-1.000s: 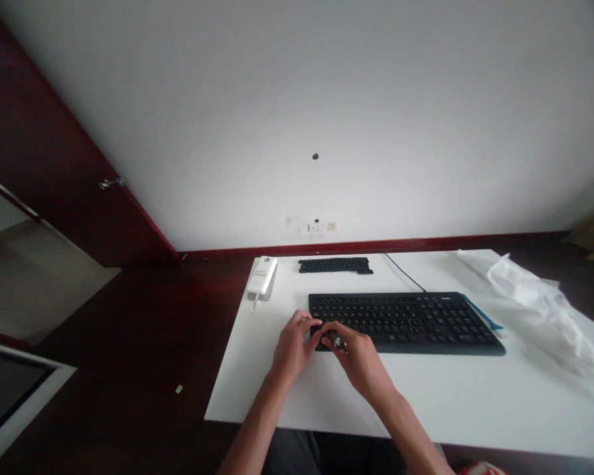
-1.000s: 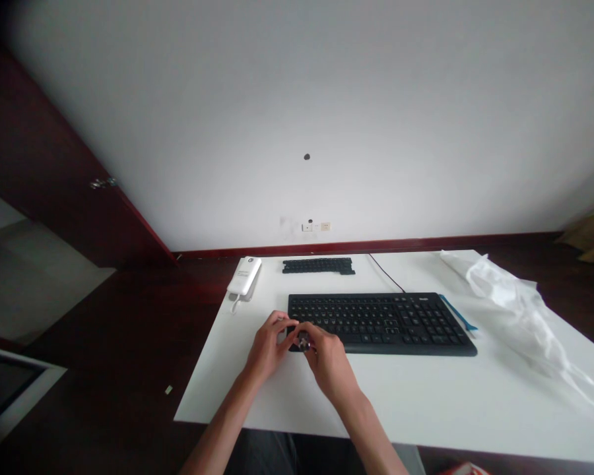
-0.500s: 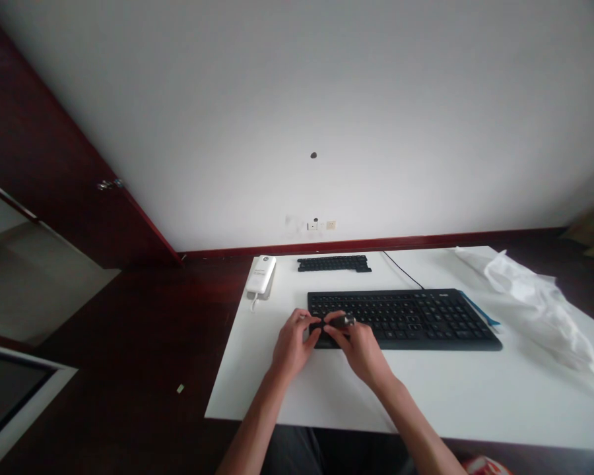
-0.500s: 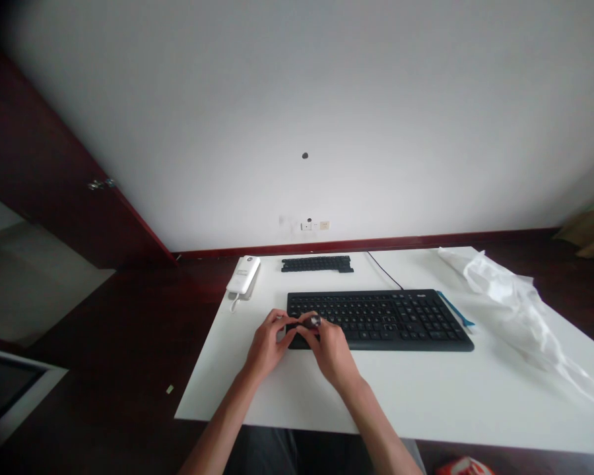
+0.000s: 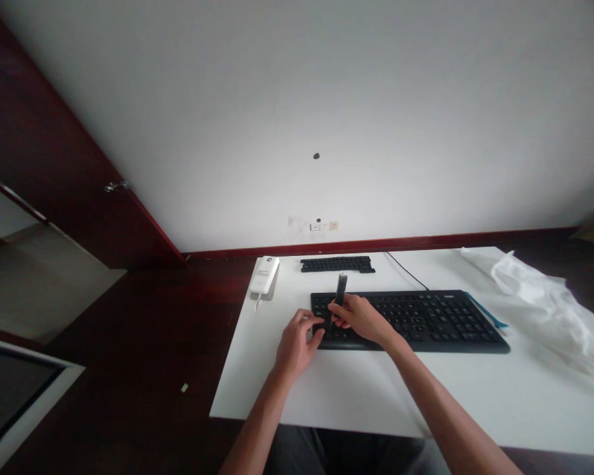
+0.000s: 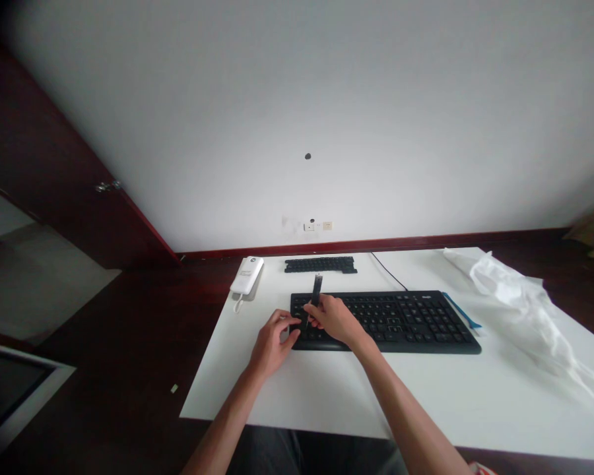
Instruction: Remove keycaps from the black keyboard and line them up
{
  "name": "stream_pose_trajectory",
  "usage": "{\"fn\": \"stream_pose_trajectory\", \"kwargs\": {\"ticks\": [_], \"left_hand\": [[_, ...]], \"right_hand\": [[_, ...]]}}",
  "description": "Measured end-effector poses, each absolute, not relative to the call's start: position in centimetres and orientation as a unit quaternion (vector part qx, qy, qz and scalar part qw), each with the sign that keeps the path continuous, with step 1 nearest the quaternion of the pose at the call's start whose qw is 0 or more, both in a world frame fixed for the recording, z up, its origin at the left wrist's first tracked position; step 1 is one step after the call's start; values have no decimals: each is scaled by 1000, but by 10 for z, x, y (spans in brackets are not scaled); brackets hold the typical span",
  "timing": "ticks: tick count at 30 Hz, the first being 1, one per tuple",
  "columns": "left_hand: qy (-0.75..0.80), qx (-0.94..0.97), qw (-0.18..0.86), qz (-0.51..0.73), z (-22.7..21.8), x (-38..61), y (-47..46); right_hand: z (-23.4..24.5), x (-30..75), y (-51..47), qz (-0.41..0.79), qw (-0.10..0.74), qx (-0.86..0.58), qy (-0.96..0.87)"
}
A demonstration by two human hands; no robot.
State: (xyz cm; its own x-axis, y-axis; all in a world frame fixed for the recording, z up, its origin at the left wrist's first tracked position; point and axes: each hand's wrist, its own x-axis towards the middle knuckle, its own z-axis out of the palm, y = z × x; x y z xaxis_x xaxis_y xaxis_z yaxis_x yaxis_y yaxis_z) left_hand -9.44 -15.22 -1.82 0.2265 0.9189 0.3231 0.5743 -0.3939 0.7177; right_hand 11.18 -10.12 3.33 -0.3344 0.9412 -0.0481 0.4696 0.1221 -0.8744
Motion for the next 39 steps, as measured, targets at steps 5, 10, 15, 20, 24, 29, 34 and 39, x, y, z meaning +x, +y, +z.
{"fn": "stream_pose_trajectory", "kwargs": {"ticks": [5, 10, 15, 20, 24, 29, 34, 39], "left_hand": [[499, 755, 211, 368, -15, -93, -153], [496, 771, 194, 348, -12, -91, -153], [496, 769, 203, 349, -12, -92, -151], [498, 764, 206, 355, -15, -92, -151], [496, 761, 215, 359, -15, -92, -152], [496, 759, 221, 359, -14, -92, -153], [497, 757, 222, 362, -13, -91, -153], [494, 763, 225, 351, -13, -93, -153]], "right_hand": [[29, 117, -103, 408, 287, -513, -699], [28, 120, -109, 408, 293, -512, -696], [20, 117, -122, 432, 331, -496, -677], [3, 106, -133, 489, 419, -485, -591], [-6, 95, -136, 477, 455, -500, -562], [-3, 83, -140, 427, 462, -516, -581], [-1, 82, -140, 448, 463, -502, -577], [-1, 93, -132, 503, 438, -458, -588]]}}
